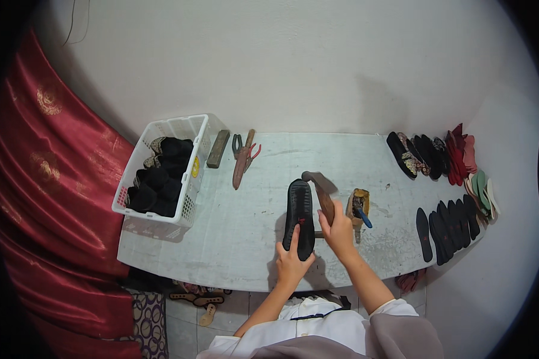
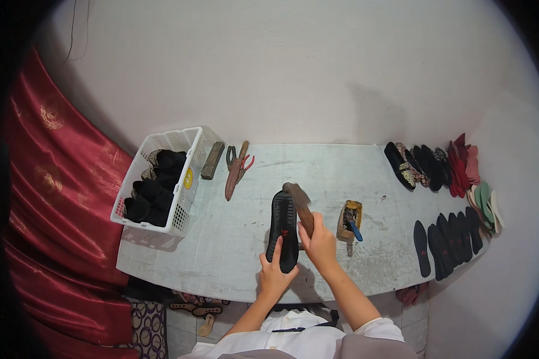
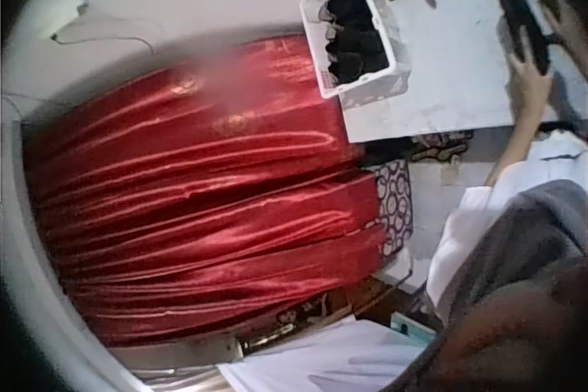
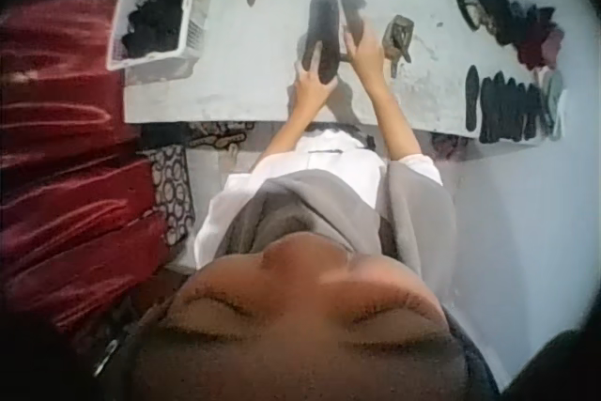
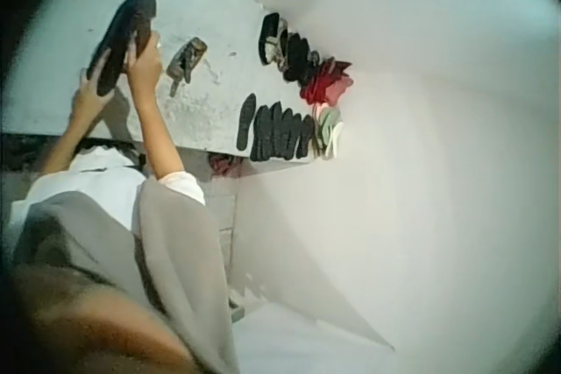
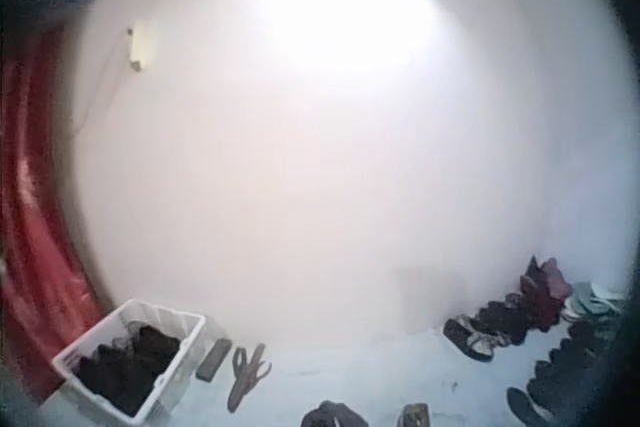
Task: Apply adhesive to a shoe sole using a brush and secure it using a hammer.
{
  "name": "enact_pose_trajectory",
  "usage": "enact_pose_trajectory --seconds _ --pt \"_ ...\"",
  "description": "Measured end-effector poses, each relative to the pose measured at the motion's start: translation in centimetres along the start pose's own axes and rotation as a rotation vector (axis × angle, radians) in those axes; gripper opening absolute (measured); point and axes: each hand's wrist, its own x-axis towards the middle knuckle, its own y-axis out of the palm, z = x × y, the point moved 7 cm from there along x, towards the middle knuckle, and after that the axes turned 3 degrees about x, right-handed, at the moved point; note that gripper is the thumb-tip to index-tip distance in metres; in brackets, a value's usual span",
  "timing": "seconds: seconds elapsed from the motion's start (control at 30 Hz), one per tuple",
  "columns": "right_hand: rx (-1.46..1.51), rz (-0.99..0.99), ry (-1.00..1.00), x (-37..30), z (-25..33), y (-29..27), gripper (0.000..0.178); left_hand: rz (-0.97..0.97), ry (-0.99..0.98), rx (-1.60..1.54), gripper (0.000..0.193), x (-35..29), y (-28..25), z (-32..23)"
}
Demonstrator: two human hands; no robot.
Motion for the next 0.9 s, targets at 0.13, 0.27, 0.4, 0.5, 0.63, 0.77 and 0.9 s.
enact_pose_trajectory --seconds 0.13,0.27,0.4,0.5,0.63,0.77,0.9 --pt "-0.020 0.042 0.014 -0.5 -1.0 0.3 0.034 -0.015 0.003 -0.001 0.090 0.3 -0.2 -0.1" --pt "0.023 -0.044 -0.015 -1.9 -0.1 -0.2 0.034 0.009 -0.020 0.010 0.092 0.1 0.2 0.2" --pt "-0.148 0.162 0.134 -2.1 -1.2 0.5 0.031 0.010 0.008 0.013 0.094 0.3 0.1 0.2" --pt "0.126 0.068 0.058 -1.2 1.0 -0.7 0.031 0.021 0.000 0.038 0.093 0.2 0.1 0.5" --pt "-0.025 0.106 -0.006 -2.0 0.2 0.8 0.034 0.021 0.003 0.039 0.092 0.2 0.4 0.3" --pt "0.050 0.152 0.078 -1.0 1.2 0.8 0.032 0.011 0.006 0.027 0.092 0.4 0.2 0.7" --pt "0.060 -0.058 -0.040 -2.6 -0.7 0.4 0.032 0.023 0.026 0.008 0.092 0.2 0.3 0.3"
